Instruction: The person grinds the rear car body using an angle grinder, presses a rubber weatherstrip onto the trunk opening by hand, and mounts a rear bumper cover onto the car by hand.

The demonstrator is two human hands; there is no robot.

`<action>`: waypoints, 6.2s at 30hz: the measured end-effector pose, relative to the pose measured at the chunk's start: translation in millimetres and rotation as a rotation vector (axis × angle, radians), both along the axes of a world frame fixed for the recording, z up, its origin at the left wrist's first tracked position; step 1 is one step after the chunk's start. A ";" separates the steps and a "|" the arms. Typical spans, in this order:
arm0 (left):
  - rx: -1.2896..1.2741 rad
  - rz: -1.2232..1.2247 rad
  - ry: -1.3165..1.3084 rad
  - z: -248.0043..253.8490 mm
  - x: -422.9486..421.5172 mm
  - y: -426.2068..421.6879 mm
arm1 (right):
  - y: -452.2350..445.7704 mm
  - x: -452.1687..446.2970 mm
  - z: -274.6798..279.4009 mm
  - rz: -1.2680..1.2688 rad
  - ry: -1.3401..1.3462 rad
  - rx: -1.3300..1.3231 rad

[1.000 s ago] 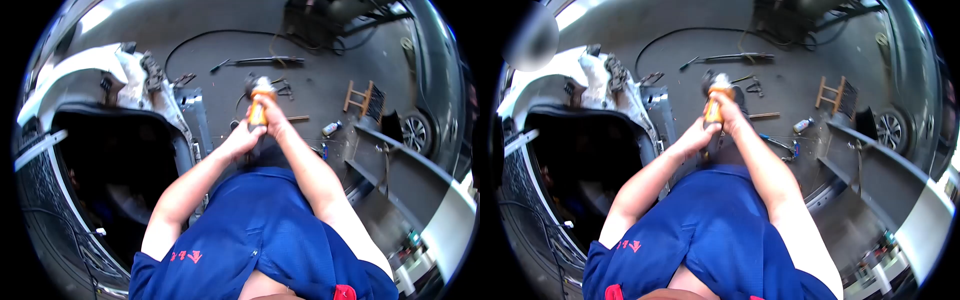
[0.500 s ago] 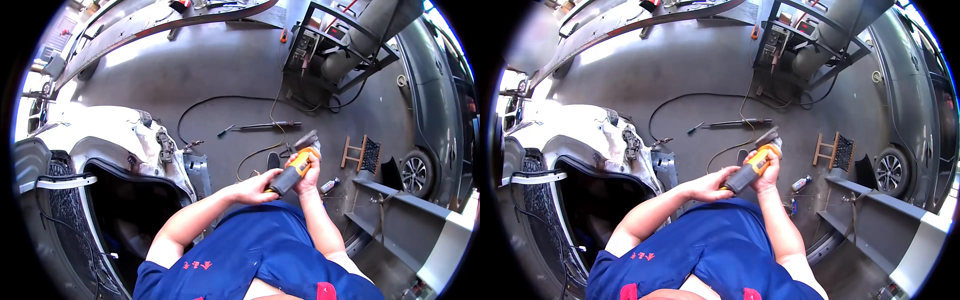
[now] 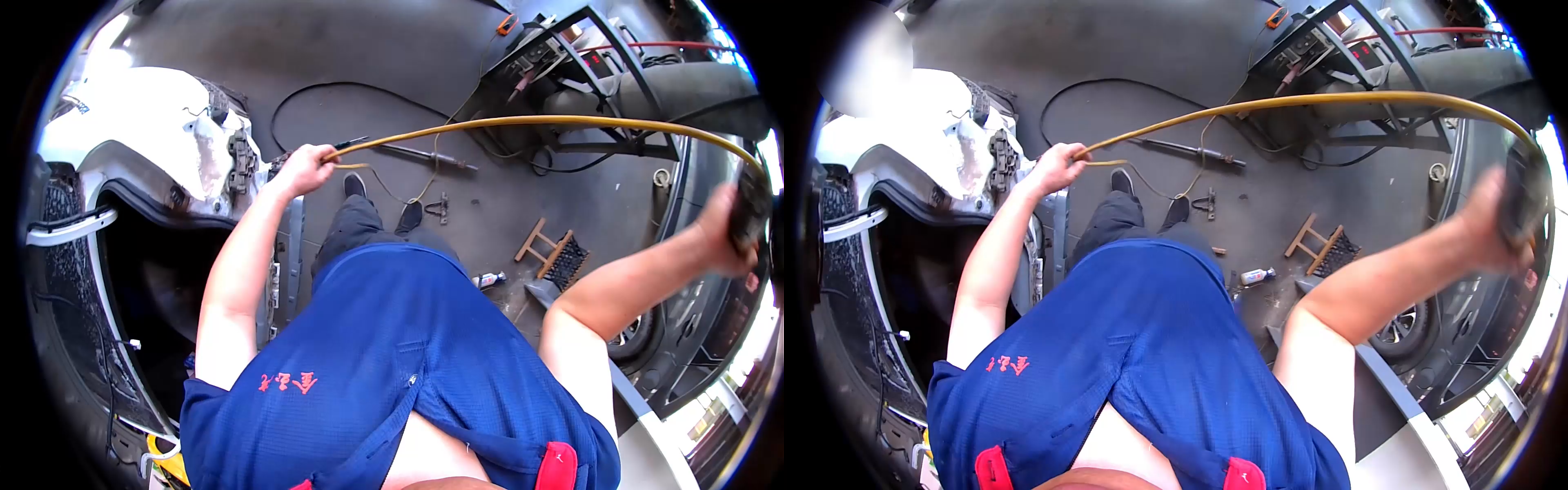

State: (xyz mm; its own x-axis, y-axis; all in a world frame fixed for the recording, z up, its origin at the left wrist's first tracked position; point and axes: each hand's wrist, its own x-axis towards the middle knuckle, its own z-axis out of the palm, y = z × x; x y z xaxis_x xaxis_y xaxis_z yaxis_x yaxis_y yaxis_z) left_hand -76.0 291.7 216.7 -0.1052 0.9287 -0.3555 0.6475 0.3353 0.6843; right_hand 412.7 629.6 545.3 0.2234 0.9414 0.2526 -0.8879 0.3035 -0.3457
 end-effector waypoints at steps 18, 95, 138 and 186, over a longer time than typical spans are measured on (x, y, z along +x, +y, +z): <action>1.113 0.206 0.213 290.1 -228.8 427.7 | -62.5 -114.2 -10.6 -0.938 -0.531 0.085; -0.421 2.341 -0.414 -98.8 251.1 544.1 | 622.8 -747.9 -520.2 2.171 -2.570 0.854; -0.128 3.197 -0.386 -87.3 601.1 -53.3 | -163.3 -655.5 -573.4 1.635 -1.236 3.292; 0.093 1.804 -0.538 -106.4 524.2 -841.9 | -559.5 111.5 -396.4 1.499 -2.595 -0.120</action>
